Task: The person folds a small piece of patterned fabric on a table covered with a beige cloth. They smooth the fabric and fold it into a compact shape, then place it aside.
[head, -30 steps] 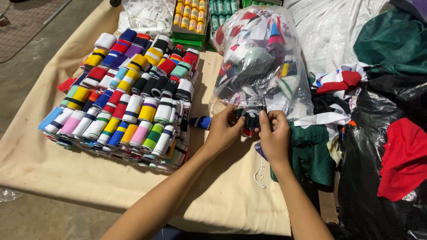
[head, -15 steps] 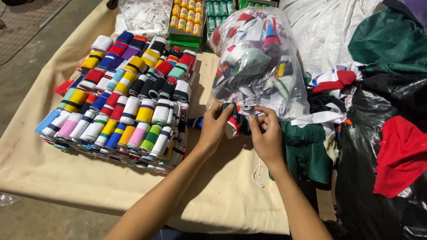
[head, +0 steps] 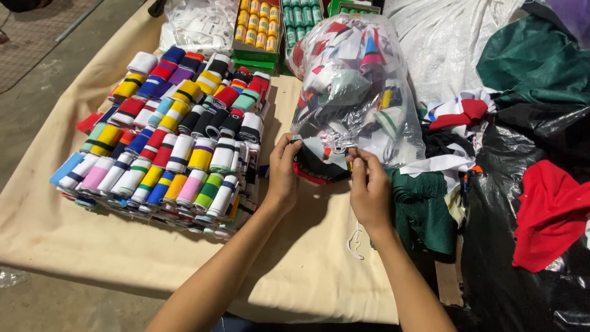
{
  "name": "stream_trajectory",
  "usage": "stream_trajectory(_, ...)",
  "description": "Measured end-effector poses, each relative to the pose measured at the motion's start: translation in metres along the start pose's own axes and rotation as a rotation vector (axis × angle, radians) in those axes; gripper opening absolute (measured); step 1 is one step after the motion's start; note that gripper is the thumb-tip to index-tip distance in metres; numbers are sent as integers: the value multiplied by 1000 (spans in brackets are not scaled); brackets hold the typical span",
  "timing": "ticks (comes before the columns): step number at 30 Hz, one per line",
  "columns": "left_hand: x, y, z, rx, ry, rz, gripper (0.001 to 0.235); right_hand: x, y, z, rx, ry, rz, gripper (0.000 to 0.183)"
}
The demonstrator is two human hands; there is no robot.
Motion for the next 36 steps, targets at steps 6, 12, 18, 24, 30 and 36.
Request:
stream_trajectory(6, -20, -6, -8, 16, -35, 45, 5, 14, -2, -2, 8, 24, 79, 26)
stream_trajectory(12, -37, 2, -11, -36, -161, 286, 22, -11, 2, -3, 29, 60, -302, 41)
stream_trajectory(18, -25, -15, -16, 143, -196, 826, 23, -13, -2, -1, -25, -105, -127, 26)
stream_trajectory(24, -37, -33, -36, 373, -191, 685, 27, -2, -6, -3, -56, -333, 428, 13)
stream_trajectory(30, -16, -23, -18, 318, -20, 449, 14, 5, -6, 0, -66, -359, 566, 25)
stream_trajectory(36, 3, -20, -12, 292, 60, 359, 25, 11, -10, 0, -4, -341, 555, 23)
Point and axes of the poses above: each hand's wrist, its own z-axis towards the middle knuckle, its own y-axis out of the back of the hand, x = y × z, the point moved 5 cm from there along z, towards the middle knuckle, and after that the axes turned 14 degrees about z, right-handed, at the moved point
